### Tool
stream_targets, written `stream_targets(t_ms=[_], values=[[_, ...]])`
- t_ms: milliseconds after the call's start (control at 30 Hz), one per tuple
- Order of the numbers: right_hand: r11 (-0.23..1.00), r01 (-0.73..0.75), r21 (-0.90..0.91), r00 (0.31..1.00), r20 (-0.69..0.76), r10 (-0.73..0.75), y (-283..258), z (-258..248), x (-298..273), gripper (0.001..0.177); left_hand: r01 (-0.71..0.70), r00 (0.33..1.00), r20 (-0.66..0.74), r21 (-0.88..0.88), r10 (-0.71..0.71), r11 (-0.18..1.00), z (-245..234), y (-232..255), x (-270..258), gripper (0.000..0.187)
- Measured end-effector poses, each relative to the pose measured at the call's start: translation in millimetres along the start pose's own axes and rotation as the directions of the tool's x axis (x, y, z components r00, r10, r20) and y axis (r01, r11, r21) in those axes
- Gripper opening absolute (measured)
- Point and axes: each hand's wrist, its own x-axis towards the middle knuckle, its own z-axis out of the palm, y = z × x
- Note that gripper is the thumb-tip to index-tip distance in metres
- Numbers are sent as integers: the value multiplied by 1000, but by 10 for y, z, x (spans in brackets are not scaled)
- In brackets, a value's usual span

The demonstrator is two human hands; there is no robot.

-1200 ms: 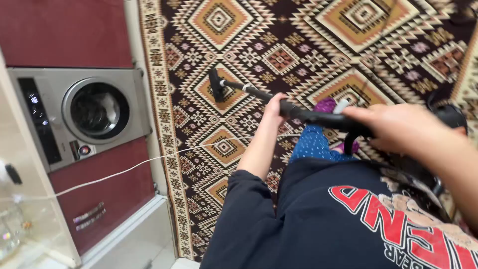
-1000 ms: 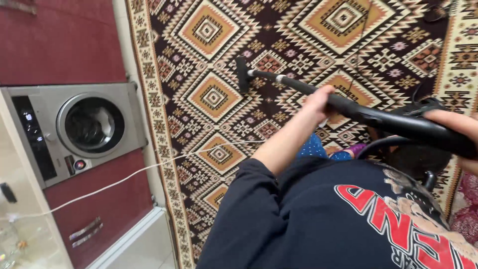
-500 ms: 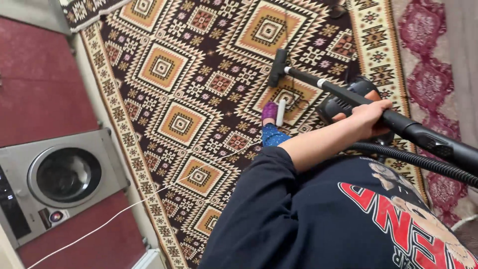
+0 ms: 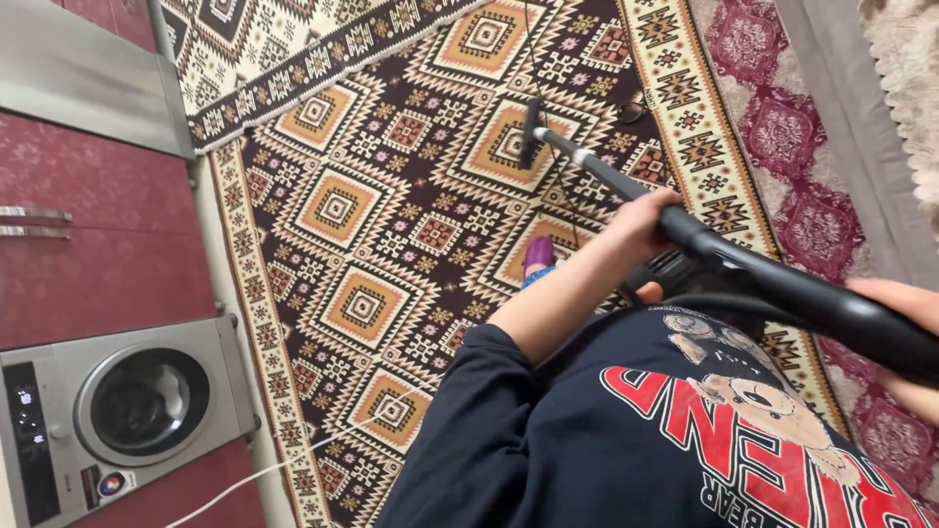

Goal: Vacuum the floors and rugs in various rooms of a home.

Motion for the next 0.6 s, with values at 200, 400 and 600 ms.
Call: stream_targets(t_ms=[200,400,600], values=[[808,-309,-501,880,171,443,-559,359,1267,80,-24,988,-154,-89,10,996,-852,977,344,26],[675,-47,-736,653,489,578,-514,927,2556,58,-178,866,-461,75,192,981,-1228,1491,385,23],[845,-161,-509,628,608,486,-904,1503,3955,114,-234,839,-482,101,254,967,-1754,2563,936,28]])
